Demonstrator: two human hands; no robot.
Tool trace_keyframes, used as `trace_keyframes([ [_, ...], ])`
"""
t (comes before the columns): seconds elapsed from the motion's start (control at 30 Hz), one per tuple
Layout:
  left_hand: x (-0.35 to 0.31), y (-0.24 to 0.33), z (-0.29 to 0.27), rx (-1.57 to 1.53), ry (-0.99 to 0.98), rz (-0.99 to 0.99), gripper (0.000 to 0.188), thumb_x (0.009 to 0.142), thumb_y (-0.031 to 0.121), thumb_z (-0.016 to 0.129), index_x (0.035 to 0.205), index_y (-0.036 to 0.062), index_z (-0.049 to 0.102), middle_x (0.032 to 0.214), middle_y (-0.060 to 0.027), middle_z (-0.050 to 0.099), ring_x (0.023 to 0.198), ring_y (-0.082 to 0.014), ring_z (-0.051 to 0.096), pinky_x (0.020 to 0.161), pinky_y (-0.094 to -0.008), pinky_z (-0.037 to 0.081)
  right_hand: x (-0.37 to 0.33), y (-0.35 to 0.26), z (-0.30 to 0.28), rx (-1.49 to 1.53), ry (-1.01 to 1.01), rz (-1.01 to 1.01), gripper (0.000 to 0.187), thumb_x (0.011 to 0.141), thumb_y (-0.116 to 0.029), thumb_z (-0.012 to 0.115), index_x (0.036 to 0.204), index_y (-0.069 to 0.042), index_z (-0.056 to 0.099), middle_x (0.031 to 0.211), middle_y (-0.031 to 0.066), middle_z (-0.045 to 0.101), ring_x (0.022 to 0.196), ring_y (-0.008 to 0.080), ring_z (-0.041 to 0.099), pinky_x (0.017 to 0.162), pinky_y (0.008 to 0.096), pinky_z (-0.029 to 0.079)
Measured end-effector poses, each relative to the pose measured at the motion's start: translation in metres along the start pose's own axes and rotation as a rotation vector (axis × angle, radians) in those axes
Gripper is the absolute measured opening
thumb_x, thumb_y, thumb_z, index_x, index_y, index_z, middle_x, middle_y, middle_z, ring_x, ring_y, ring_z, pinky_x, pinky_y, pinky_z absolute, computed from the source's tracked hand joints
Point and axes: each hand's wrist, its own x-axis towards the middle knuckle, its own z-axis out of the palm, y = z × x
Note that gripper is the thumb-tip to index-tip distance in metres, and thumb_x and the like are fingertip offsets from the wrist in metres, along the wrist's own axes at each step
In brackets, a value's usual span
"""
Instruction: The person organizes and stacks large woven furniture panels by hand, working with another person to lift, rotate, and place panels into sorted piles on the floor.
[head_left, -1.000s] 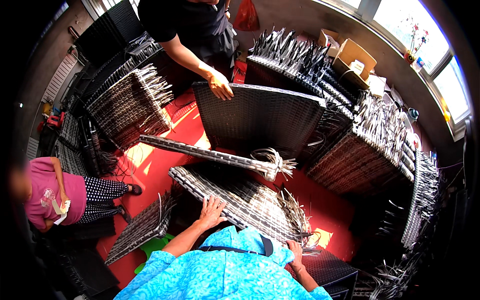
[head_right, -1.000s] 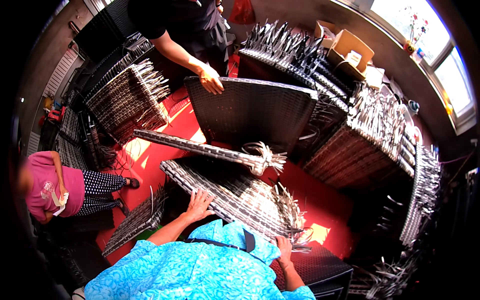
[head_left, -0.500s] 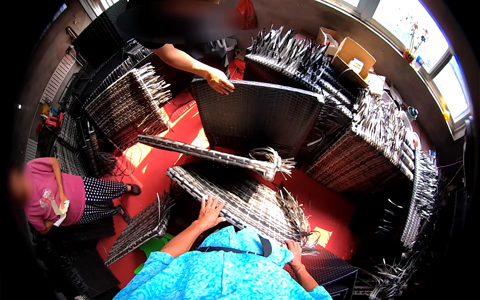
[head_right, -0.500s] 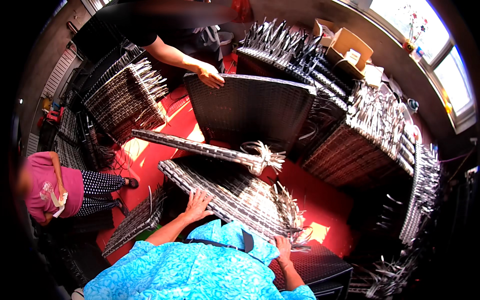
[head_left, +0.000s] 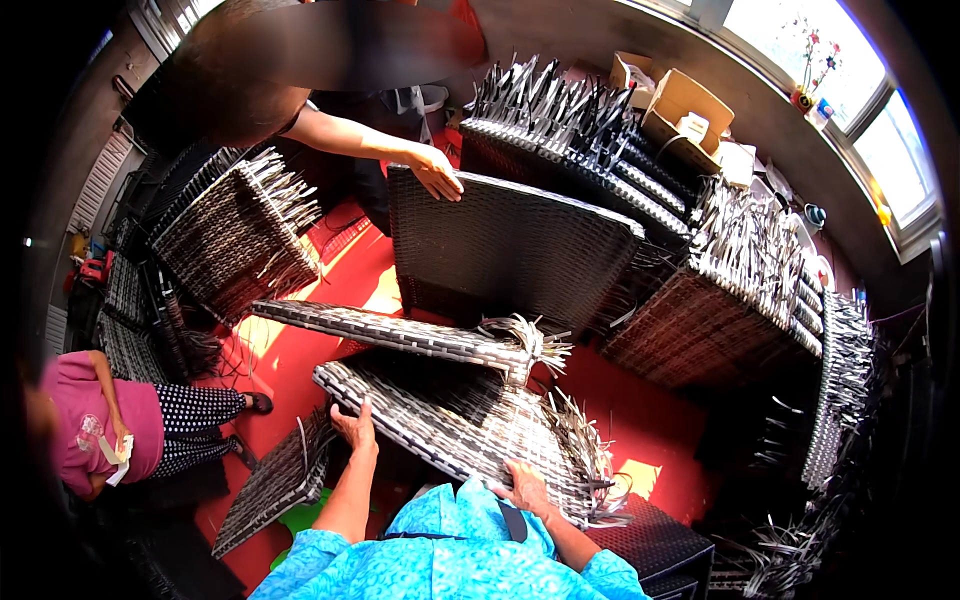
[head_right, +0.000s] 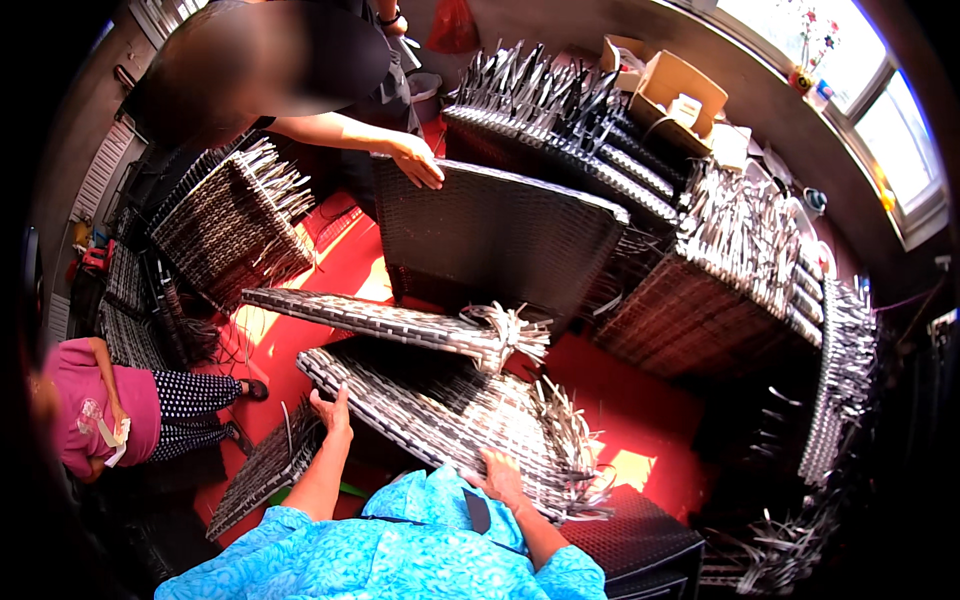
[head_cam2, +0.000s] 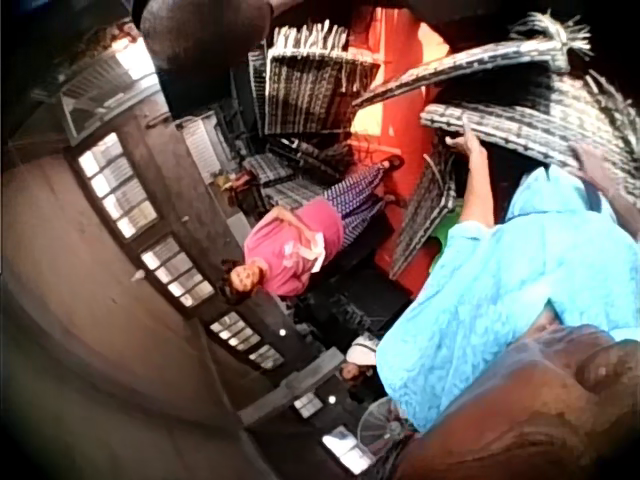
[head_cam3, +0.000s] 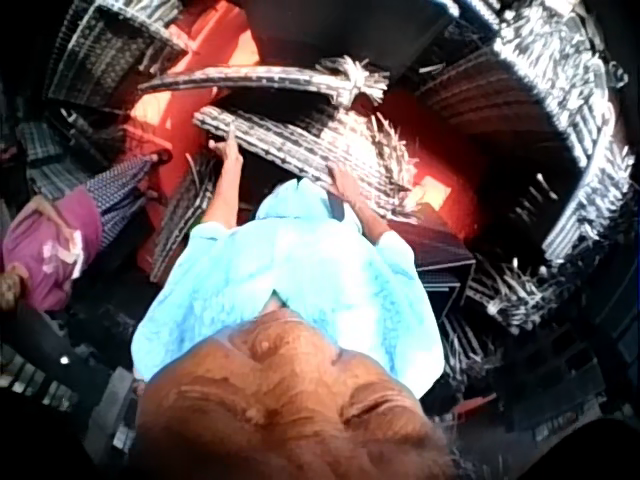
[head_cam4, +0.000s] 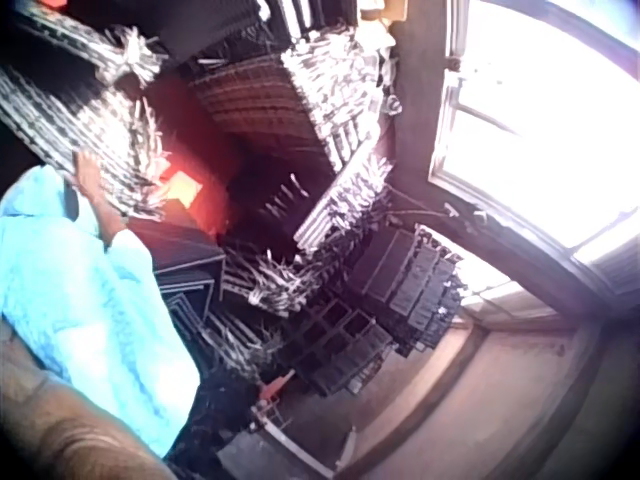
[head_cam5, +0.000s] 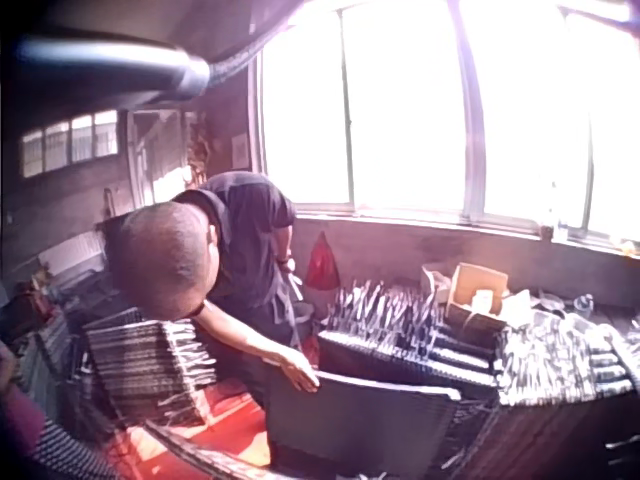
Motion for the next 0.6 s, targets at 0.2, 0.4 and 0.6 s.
trace_keyframes([
  [0.2, -0.008, -0.003, 0.058, -0.211, -0.003, -0.432, 0.108, 0.064, 0.041, 0.077, 0.137, -0.0007, 0.010, 0.140, -0.0206, 0.021, 0.126, -0.0278, 0.030, 0.103, -0.0380, 0.030, 0.020, 0.016, 0.021, -0.156, -0.061, -0.132, 0.060, 0.072, -0.042, 0.062, 0.121, -0.011, 0.046, 0.122, 0.0085, 0.048, 0.108, 0.0277, 0.046, 0.092, 0.0412, 0.035],
  [0.4, 0.004, -0.003, 0.084, -0.079, 0.119, -0.327, 0.093, 0.072, 0.037, 0.071, 0.136, -0.0016, 0.015, 0.133, -0.0233, 0.033, 0.116, -0.0324, 0.043, 0.095, -0.0382, 0.039, 0.043, 0.021, 0.030, -0.111, -0.091, -0.113, 0.040, 0.082, -0.020, 0.047, 0.121, -0.012, 0.046, 0.124, 0.0071, 0.047, 0.110, 0.0269, 0.045, 0.091, 0.0400, 0.037],
  [0.6, 0.006, -0.025, 0.086, -0.099, 0.114, -0.256, 0.098, 0.071, 0.042, 0.069, 0.138, 0.0010, 0.011, 0.134, -0.0230, 0.033, 0.117, -0.0339, 0.042, 0.096, -0.0380, 0.036, 0.049, 0.026, 0.034, -0.135, -0.097, -0.123, 0.039, 0.082, -0.021, 0.046, 0.121, -0.014, 0.046, 0.121, 0.0052, 0.048, 0.107, 0.0256, 0.046, 0.087, 0.0383, 0.040],
])
